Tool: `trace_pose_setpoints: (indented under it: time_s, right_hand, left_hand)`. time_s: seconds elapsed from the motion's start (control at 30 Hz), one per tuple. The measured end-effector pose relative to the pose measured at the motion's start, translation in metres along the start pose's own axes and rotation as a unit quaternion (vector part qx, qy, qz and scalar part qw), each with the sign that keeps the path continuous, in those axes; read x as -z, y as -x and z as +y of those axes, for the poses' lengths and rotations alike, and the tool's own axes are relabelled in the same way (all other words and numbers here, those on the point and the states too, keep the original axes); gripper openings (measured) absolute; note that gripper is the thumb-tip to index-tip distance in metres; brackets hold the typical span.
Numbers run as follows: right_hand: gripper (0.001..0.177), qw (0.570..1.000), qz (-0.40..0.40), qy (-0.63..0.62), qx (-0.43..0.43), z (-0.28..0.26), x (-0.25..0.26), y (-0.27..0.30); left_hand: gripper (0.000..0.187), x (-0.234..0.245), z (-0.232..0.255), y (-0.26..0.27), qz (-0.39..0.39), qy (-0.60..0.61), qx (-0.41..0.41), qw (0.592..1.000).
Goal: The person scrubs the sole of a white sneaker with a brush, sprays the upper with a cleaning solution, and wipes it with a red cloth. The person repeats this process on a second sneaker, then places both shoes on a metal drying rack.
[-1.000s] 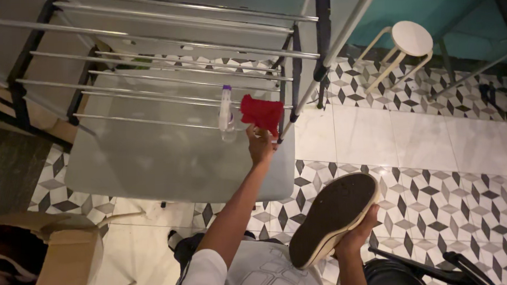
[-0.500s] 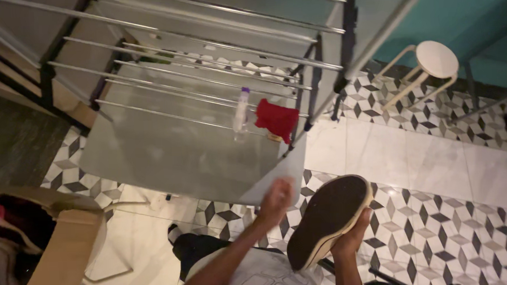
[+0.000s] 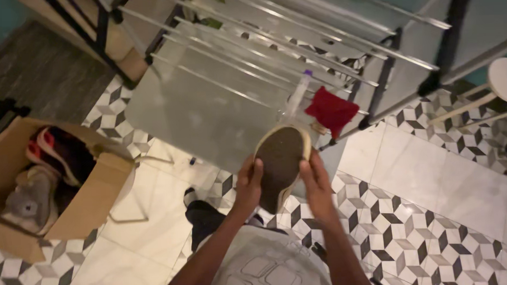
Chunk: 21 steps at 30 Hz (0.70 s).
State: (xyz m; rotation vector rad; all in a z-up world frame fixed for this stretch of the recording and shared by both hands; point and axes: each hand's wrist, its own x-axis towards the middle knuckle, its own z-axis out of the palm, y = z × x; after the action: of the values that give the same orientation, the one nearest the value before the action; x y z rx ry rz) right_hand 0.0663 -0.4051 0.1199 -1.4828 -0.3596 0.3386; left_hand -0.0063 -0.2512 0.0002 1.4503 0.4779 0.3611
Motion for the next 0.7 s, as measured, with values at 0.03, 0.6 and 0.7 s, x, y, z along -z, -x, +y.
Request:
trace_pose_setpoints:
  time_s: [0.03,0.6,0.7]
  right_hand:
    - [0.051,0.999,0.002,0.036,0.024,-0.009,-0.013,0.002]
    - [0.018,0.997,0.051,0.050,-0.030,-0.052,0.014,0.006]
    - [0.018,0.995,0.061,0.076,-0.018,-0.041,0.024,0.028]
  left_hand:
    - [0.065,0.001,-0.002,0.005,0.016,0.005,-0.004,1.000]
    - [0.074,0.014,0.048,-0.012,-0.094,0.288,0.004,0.953]
    - [0.064,0.014,0.039,-0.014,-0.049,0.278,0.106,0.953]
